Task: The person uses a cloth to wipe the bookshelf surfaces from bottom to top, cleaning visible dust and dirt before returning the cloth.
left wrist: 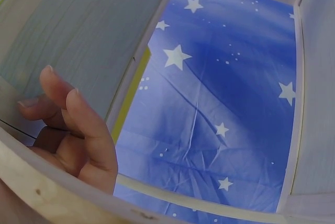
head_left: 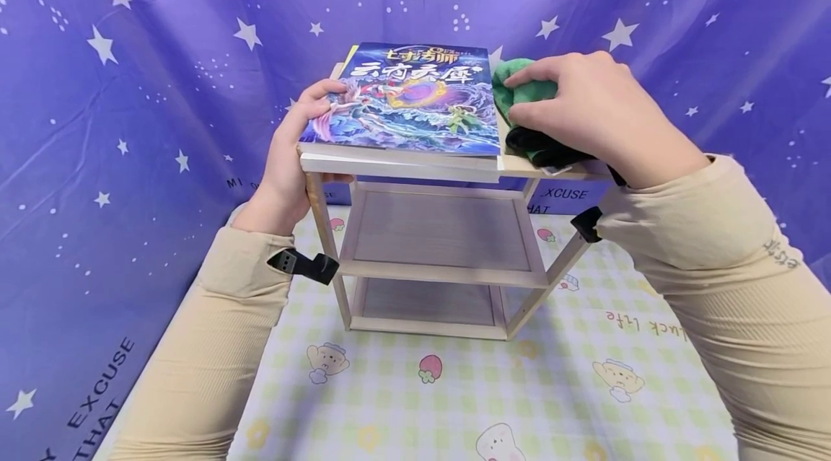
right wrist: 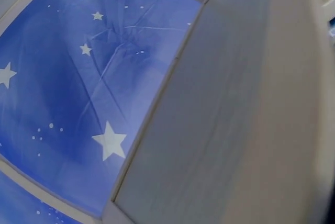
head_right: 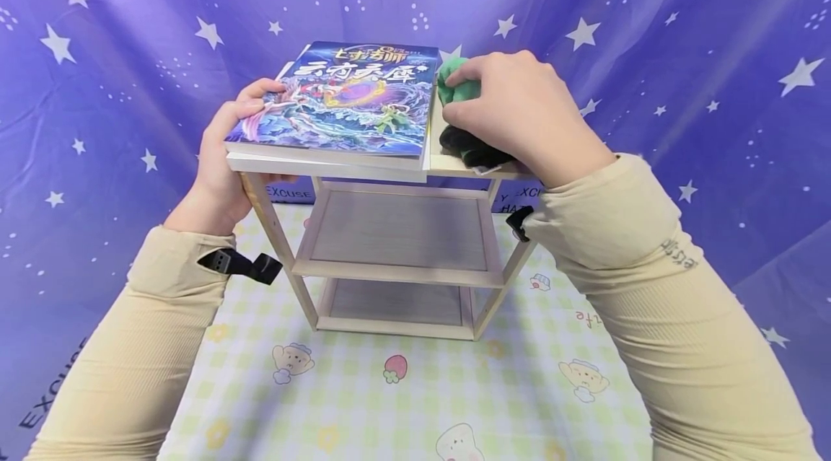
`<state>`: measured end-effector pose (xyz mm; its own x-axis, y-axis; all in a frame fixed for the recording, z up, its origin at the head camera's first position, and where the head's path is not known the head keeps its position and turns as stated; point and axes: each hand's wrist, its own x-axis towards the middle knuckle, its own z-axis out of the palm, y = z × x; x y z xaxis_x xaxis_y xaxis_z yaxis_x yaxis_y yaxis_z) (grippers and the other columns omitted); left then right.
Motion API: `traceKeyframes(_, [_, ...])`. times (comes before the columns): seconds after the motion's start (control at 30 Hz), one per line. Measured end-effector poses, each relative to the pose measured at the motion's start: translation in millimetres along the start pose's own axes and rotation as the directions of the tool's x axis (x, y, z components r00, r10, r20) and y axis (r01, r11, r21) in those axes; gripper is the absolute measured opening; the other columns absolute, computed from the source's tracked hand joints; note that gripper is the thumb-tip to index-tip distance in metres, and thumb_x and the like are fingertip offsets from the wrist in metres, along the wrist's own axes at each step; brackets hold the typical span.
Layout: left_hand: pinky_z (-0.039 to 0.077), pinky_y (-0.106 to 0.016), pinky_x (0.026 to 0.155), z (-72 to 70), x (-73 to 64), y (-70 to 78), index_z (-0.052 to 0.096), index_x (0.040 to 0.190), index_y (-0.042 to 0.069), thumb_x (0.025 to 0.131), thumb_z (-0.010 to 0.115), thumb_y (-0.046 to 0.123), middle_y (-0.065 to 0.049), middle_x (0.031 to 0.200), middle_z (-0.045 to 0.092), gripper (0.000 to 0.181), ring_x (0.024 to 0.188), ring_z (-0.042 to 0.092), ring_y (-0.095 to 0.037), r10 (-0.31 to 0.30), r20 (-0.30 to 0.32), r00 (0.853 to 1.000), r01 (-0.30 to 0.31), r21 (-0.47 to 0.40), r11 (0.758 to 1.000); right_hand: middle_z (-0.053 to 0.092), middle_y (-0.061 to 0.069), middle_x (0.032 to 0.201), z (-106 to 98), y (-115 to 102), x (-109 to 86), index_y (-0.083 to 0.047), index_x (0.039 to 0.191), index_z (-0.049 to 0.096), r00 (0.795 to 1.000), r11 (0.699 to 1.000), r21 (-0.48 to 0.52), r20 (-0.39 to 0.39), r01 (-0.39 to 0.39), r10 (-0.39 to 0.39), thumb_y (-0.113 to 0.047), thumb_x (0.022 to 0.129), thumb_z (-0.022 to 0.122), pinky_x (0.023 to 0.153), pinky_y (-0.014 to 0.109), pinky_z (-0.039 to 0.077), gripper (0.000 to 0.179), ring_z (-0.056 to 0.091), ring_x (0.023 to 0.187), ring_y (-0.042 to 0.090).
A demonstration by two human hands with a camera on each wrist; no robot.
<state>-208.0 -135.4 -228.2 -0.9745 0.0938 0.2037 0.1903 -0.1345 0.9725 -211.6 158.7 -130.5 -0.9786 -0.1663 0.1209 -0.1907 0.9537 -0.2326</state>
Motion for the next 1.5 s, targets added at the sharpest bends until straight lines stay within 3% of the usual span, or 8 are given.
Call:
traceKeyframes(0.63, [0.05,-0.031,0.056,0.4,-0.4,0.3,0.053,0.126,0.036,0.096,0.038,0.038,-0.008,0.146,0.04,0.033,0.089,0.062,-0.024,0.009,0.003,1.0,-0.009,-0.01,1.0,0.059,0.009,0.128,0.1,0.8,-43.1,-0.034,0.132,0.061,0.994,0.992,0.072,-0.053,0.103,-0.099,-0.033,0.087,0.058,0.055,0.038,0.041,0.046,0.052,0.08,0.029])
traceKeyframes(0.77, [0.05,-0.03,0.055,0.7,-0.5,0.3,0.053,0.126,0.036,0.096,0.038,0.038,-0.008,0.146,0.041,0.033,0.087,0.062,-0.023,0.007,0.001,1.0,-0.007,-0.012,1.0,0.058,0.006,0.135,4.9,-0.6,-54.4,-0.033,0.131,0.062,0.987,0.989,0.063,-0.101,0.132,-0.125,-0.033,0.087,0.06,0.063,0.038,0.04,0.044,0.053,0.093,0.029])
traceKeyframes(0.87, [0.05,-0.03,0.055,0.8,-0.7,0.3,0.053,0.125,0.036,0.096,0.038,0.038,-0.008,0.145,0.041,0.033,0.087,0.062,-0.023,0.005,0.0,1.0,-0.005,-0.012,1.0,0.055,0.002,0.142,10.4,-0.5,-62.3,-0.031,0.131,0.063,0.977,0.985,0.035,-0.139,0.17,-0.163,-0.039,0.088,0.066,0.072,0.044,0.043,0.044,0.055,0.116,0.034])
traceKeyframes(0.97, [0.05,-0.03,0.055,0.6,-0.8,0.2,0.053,0.125,0.036,0.096,0.038,0.038,-0.008,0.145,0.041,0.033,0.087,0.062,-0.024,0.008,-0.001,1.0,-0.008,-0.012,1.0,0.05,-0.001,0.148,15.4,-0.8,-67.1,-0.028,0.13,0.063,0.965,0.98,-0.002,-0.174,0.197,-0.194,-0.044,0.086,0.071,0.08,0.053,0.046,0.048,0.046,0.136,0.039])
traceKeyframes(1.07, [0.049,-0.03,0.055,0.3,-1.0,0.1,0.053,0.126,0.036,0.096,0.038,0.038,-0.008,0.145,0.041,0.033,0.088,0.062,-0.024,0.011,-0.003,1.0,-0.011,-0.012,1.0,0.048,-0.002,0.15,19.7,-1.9,-71.0,-0.027,0.129,0.063,0.956,0.979,-0.02,-0.211,0.205,-0.204,-0.039,0.084,0.076,0.083,0.061,0.044,0.048,0.04,0.141,0.041])
traceKeyframes(1.3, [0.049,-0.031,0.056,-1.1,-0.7,0.9,0.053,0.126,0.036,0.096,0.039,0.039,-0.008,0.147,0.04,0.034,0.088,0.061,-0.024,0.006,0.006,1.0,-0.006,0.01,1.0,0.054,-0.002,0.144,37.3,-0.5,-82.4,-0.027,0.121,0.068,0.897,0.968,-0.003,-0.377,0.251,-0.233,-0.02,0.079,0.076,0.074,0.065,0.046,0.043,0.043,0.141,0.034])
traceKeyframes(1.4, [0.049,-0.03,0.056,-2.4,0.3,2.4,0.053,0.126,0.036,0.096,0.039,0.039,-0.009,0.146,0.041,0.034,0.087,0.062,-0.024,0.006,0.011,1.0,-0.007,0.03,1.0,0.055,-0.004,0.142,48.9,1.2,-85.6,-0.027,0.118,0.07,0.851,0.958,0.017,-0.464,0.285,-0.245,-0.016,0.078,0.073,0.067,0.061,0.047,0.042,0.056,0.123,0.035])
traceKeyframes(1.5, [0.05,-0.03,0.055,-3.8,1.3,4.5,0.054,0.126,0.036,0.096,0.038,0.039,-0.01,0.146,0.041,0.034,0.085,0.062,-0.023,0.006,0.017,1.0,-0.007,0.05,0.999,0.056,-0.006,0.142,61.2,3.5,-89.2,-0.026,0.115,0.072,0.794,0.947,0.015,-0.551,0.32,-0.259,-0.012,0.077,0.071,0.062,0.059,0.046,0.041,0.059,0.108,0.036])
